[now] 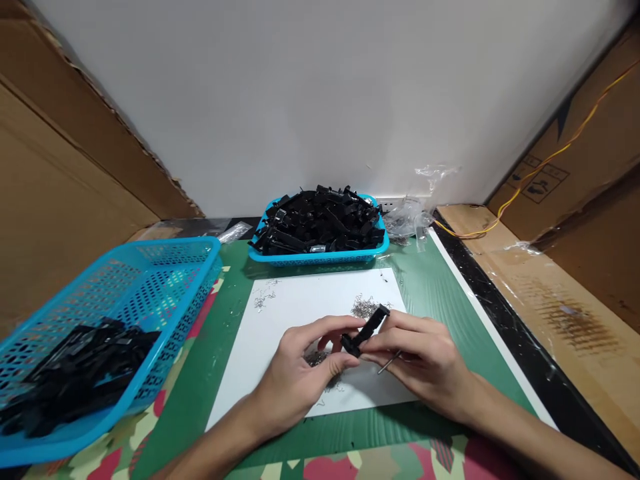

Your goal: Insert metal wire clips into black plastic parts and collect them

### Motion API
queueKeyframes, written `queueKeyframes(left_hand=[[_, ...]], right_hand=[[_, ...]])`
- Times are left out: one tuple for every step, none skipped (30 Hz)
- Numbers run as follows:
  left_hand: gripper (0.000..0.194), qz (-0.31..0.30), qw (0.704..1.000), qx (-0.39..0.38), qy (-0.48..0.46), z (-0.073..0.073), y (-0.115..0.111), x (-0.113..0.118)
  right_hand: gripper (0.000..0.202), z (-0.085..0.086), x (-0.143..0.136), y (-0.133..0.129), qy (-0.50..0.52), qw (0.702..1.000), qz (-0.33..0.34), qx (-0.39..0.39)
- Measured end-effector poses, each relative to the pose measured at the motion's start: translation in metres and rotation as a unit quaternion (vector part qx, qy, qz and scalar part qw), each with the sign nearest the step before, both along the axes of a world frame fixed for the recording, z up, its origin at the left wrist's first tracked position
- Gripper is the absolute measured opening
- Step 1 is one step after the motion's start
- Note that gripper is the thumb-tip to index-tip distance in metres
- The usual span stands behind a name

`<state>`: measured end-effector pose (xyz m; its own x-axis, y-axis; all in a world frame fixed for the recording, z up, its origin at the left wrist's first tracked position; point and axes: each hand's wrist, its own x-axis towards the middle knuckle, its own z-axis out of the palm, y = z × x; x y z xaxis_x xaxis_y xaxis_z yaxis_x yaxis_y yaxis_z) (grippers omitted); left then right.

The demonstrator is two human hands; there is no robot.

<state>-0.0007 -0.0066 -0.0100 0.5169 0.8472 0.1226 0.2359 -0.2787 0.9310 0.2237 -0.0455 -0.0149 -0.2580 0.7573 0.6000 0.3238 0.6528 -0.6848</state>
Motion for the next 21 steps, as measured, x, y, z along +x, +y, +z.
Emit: queueKeyframes(left_hand=[[0.032, -0.005, 1.000, -0.014, -0.009, 0.002, 0.000, 0.001], [0.033, -0.008, 0.999, -0.026, -0.016, 0.003, 0.000, 0.001], [0.033, -0.011, 0.999, -0.035, -0.021, 0.004, -0.001, 0.001], [0.034, -0.012, 0.999, -0.043, -0.022, 0.004, -0.001, 0.001], [0.035, -0.012, 0.998, -0.049, -0.022, 0.005, -0.002, 0.001], [0.035, -0.012, 0.998, -0.057, -0.020, 0.005, -0.002, 0.001], [0.036, -0.014, 0.998, -0.065, -0.018, 0.004, -0.002, 0.000], [0.037, -0.015, 0.997, -0.076, -0.018, 0.004, -0.003, 0.000], [0.038, -0.016, 0.996, -0.089, -0.019, 0.004, -0.003, 0.000], [0.039, -0.016, 0.994, -0.102, -0.021, 0.004, -0.004, -0.001], [0.041, -0.016, 0.993, -0.115, -0.024, 0.004, -0.004, -0.001], [0.042, -0.016, 0.991, -0.127, -0.028, 0.005, -0.004, -0.001], [0.043, -0.017, 0.990, -0.137, -0.032, 0.006, -0.004, 0.000], [0.043, -0.022, 0.989, -0.144, -0.035, 0.007, -0.004, 0.000], [0.044, -0.029, 0.988, -0.147, -0.035, 0.008, -0.004, 0.000], [0.044, -0.037, 0.988, -0.147, -0.033, 0.009, -0.003, 0.000], [0.044, -0.044, 0.988, -0.143, -0.027, 0.010, -0.003, 0.001], [0.043, -0.048, 0.989, -0.136, -0.018, 0.011, -0.002, 0.001], [0.042, -0.050, 0.991, -0.123, -0.007, 0.011, -0.001, 0.001], [0.040, -0.051, 0.994, -0.101, 0.004, 0.010, 0.000, 0.001], [0.037, -0.053, 0.996, -0.069, 0.016, 0.010, 0.001, 0.001]], right_hand=[[0.012, 0.001, 0.000, 0.000, -0.002, 1.000, -0.001, -0.003], [0.012, 0.002, 0.001, -0.001, -0.005, 1.000, -0.003, -0.004], [0.012, 0.003, 0.001, -0.001, -0.007, 1.000, -0.004, -0.002], [0.012, 0.003, 0.001, -0.001, -0.009, 1.000, -0.006, 0.002], [0.012, 0.003, 0.001, -0.001, -0.010, 1.000, -0.007, 0.007], [0.012, 0.003, 0.000, -0.002, -0.012, 1.000, -0.008, 0.012], [0.011, 0.002, 0.000, -0.002, -0.014, 1.000, -0.008, 0.016], [0.011, 0.002, 0.000, -0.002, -0.016, 1.000, -0.010, 0.020], [0.010, 0.001, 0.000, -0.001, -0.021, 0.999, -0.014, 0.024], [0.010, 0.001, 0.001, -0.001, -0.027, 0.999, -0.019, 0.027], [0.010, 0.001, 0.001, -0.001, -0.033, 0.999, -0.024, 0.031], [0.010, 0.001, 0.002, 0.000, -0.039, 0.998, -0.029, 0.037], [0.012, 0.001, 0.002, 0.000, -0.044, 0.997, -0.035, 0.044], [0.014, 0.001, 0.003, 0.000, -0.047, 0.997, -0.039, 0.053], [0.017, 0.000, 0.004, 0.000, -0.051, 0.996, -0.041, 0.061], [0.019, 0.000, 0.005, 0.000, -0.057, 0.995, -0.042, 0.066], [0.020, 0.000, 0.007, 0.000, -0.066, 0.994, -0.045, 0.071], [0.020, -0.001, 0.008, 0.000, -0.078, 0.993, -0.049, 0.073], [0.018, -0.001, 0.009, 0.000, -0.092, 0.992, -0.053, 0.072], [0.016, -0.001, 0.010, 0.000, -0.105, 0.990, -0.056, 0.069], [0.015, -0.001, 0.011, 0.000, -0.114, 0.990, -0.056, 0.063]])
